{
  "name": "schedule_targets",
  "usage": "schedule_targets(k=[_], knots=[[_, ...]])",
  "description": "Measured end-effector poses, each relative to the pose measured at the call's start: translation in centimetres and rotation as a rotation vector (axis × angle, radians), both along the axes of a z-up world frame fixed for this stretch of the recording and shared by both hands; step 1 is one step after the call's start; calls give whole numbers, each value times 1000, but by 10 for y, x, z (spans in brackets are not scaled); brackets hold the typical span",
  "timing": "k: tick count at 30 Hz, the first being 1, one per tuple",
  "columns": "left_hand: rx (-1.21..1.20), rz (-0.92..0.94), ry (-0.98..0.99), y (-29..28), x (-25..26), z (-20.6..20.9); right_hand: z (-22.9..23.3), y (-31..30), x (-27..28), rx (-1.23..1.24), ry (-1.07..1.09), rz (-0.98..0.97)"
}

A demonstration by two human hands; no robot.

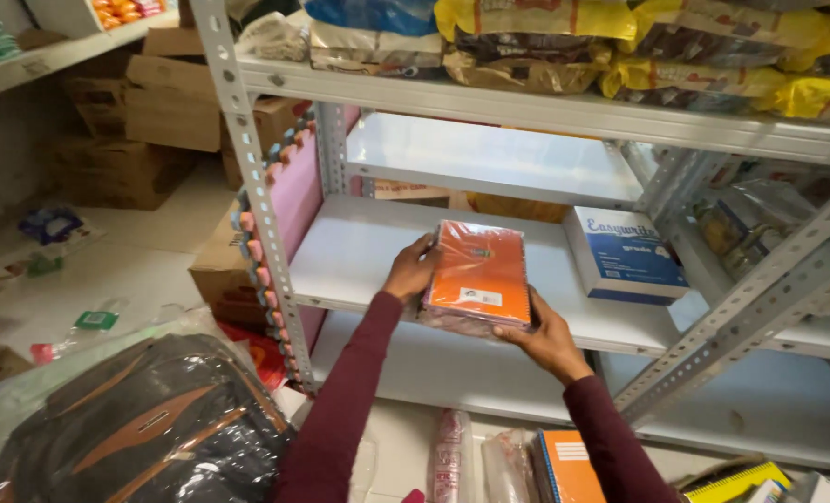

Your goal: The person organizes stationery items on a metal shelf. They place a blue box of notebooks on the shelf, followed by several stacks of orange notebooks. They then unwrap a blue notebook and a brown notebook, placing them on the shelf. Finally, they unwrap a purple notebook and place it on the shelf next to the others.

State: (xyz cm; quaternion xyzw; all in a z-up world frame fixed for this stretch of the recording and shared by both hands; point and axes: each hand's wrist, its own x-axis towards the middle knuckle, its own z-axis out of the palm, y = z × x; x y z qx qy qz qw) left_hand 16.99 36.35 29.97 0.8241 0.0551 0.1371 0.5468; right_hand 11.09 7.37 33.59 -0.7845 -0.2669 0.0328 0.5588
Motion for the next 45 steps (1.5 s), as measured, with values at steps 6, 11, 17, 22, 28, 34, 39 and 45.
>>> schedule_targets(k=[6,11,17,22,28,34,39,45], knots=[[52,-389,-395,2,-94,28,-23,-3,9,18,-209,-55],[286,-276,-326,-4,-107,32,-10,5,6,-50,-172,-75],[278,-198,-291,7,-92,23,-1,23,19,-132,-145,-113],[279,-163,-312,28,-72,12,-1,48,36,-148,-178,-174],[257,-127,-312,53,-59,14,-11,83,64,-331,-192,-257],[273,-76,-249,66,-48,21,-28,107,102,-503,-294,-308],[136,-10,-271,77,-47,15,-38,129,118,-517,-348,-291],[226,163,-287,109,-58,10,-40,166,113,-492,-401,-211]])
